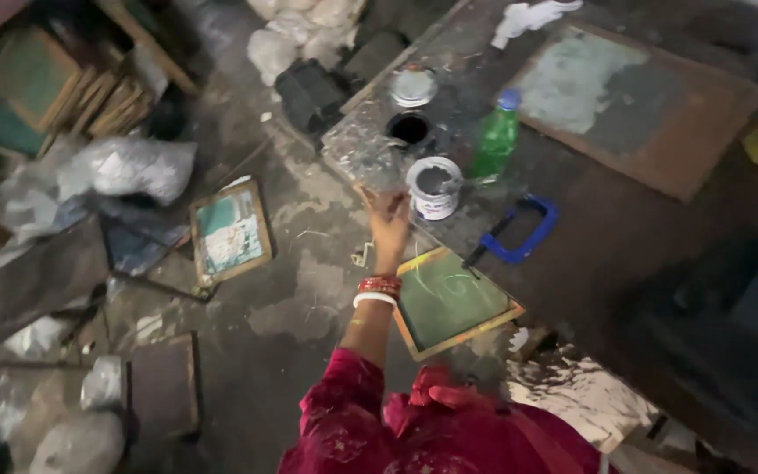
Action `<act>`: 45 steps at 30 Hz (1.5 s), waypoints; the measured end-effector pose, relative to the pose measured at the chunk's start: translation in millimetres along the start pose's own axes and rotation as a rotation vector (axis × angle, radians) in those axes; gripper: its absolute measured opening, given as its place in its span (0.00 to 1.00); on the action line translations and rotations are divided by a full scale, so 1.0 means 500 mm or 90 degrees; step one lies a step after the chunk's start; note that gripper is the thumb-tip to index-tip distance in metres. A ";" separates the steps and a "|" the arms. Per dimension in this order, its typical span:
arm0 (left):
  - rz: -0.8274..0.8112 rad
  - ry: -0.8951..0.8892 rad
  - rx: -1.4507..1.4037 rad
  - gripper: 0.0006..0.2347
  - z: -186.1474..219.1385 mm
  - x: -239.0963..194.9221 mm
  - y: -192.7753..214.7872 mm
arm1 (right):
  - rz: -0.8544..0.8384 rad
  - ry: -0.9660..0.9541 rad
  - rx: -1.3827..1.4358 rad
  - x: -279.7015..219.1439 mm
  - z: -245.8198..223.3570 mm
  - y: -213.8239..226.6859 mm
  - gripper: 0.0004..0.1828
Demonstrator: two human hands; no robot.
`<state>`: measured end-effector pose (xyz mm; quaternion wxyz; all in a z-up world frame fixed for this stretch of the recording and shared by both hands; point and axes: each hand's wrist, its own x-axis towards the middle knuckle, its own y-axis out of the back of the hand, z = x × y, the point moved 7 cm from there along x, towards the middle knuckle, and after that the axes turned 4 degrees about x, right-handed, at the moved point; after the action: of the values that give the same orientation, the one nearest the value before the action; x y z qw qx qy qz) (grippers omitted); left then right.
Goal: Sorting and counting black cardstock sheets at a print shop workstation.
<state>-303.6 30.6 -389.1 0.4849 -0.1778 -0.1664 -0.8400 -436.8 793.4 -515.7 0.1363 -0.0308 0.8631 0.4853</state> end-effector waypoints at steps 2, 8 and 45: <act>-0.025 0.071 -0.075 0.11 -0.022 -0.025 -0.027 | -0.010 -0.068 0.015 -0.108 -0.062 0.019 0.19; -0.184 0.076 0.031 0.06 -0.012 -0.189 -0.137 | 0.010 -0.362 0.060 -0.385 -0.248 0.212 0.20; -0.572 0.706 -0.205 0.21 0.147 -0.868 -0.597 | -0.137 0.200 0.605 0.110 0.043 -0.016 0.31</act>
<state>-352.1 533.2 -556.2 0.0743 0.2900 0.1718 -0.9386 -483.5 811.9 -547.5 0.0531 -0.1267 0.9905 0.0119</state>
